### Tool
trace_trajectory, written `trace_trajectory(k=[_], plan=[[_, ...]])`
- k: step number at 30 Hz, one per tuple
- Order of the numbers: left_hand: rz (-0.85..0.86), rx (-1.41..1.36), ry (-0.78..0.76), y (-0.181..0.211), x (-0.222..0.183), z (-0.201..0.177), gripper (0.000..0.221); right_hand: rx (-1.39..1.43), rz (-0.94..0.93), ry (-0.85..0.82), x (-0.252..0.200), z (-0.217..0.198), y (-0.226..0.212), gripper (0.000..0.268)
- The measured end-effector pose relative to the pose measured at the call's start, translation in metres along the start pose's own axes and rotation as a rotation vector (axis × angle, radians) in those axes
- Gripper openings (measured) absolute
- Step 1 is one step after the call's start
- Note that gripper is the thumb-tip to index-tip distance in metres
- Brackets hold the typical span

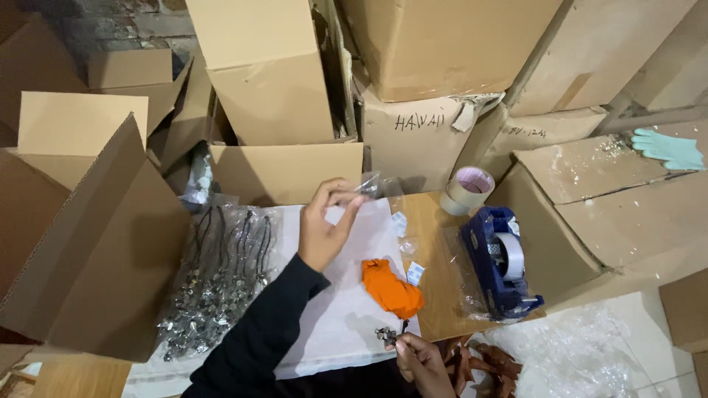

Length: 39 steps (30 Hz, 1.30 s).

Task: Packing small metal components and chains into individual plastic bags at a workstation

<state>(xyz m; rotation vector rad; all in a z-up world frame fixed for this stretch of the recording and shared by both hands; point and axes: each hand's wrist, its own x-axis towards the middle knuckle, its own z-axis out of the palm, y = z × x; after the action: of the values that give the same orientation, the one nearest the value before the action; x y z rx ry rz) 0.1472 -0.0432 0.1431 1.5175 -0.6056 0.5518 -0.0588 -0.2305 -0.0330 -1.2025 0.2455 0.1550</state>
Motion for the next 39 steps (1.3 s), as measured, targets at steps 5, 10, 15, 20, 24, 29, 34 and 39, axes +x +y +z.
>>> trace_trajectory(k=[5,10,15,20,24,29,34,39], plan=[[0.035,0.138,0.05,0.009,0.022,-0.017,0.048,0.011,-0.019,0.01,0.003,0.0,0.005,0.034],[0.192,-0.098,-0.114,0.006,0.001,-0.026,0.011,-0.045,-0.117,-0.067,0.013,-0.016,0.029,0.035],[0.133,-0.07,-0.385,0.011,-0.074,-0.037,0.025,0.051,-0.007,0.034,0.012,-0.013,0.024,0.034],[0.026,0.056,-0.451,0.009,-0.142,-0.053,0.004,-0.066,-0.074,0.035,0.015,-0.011,0.018,0.035],[-0.116,0.149,-0.432,-0.007,-0.18,-0.067,0.007,-0.051,-0.084,0.044,0.019,-0.008,0.02,0.028],[-0.215,0.019,-0.393,-0.016,-0.196,-0.077,0.011,0.108,0.092,0.023,0.027,-0.007,0.034,0.039],[-0.21,-0.1,-0.376,-0.012,-0.19,-0.076,0.015,0.061,0.067,-0.027,0.042,-0.013,0.064,0.033],[-0.259,-0.078,-0.348,-0.026,-0.2,-0.074,0.011,0.083,0.109,-0.024,0.04,-0.012,0.062,0.034]])
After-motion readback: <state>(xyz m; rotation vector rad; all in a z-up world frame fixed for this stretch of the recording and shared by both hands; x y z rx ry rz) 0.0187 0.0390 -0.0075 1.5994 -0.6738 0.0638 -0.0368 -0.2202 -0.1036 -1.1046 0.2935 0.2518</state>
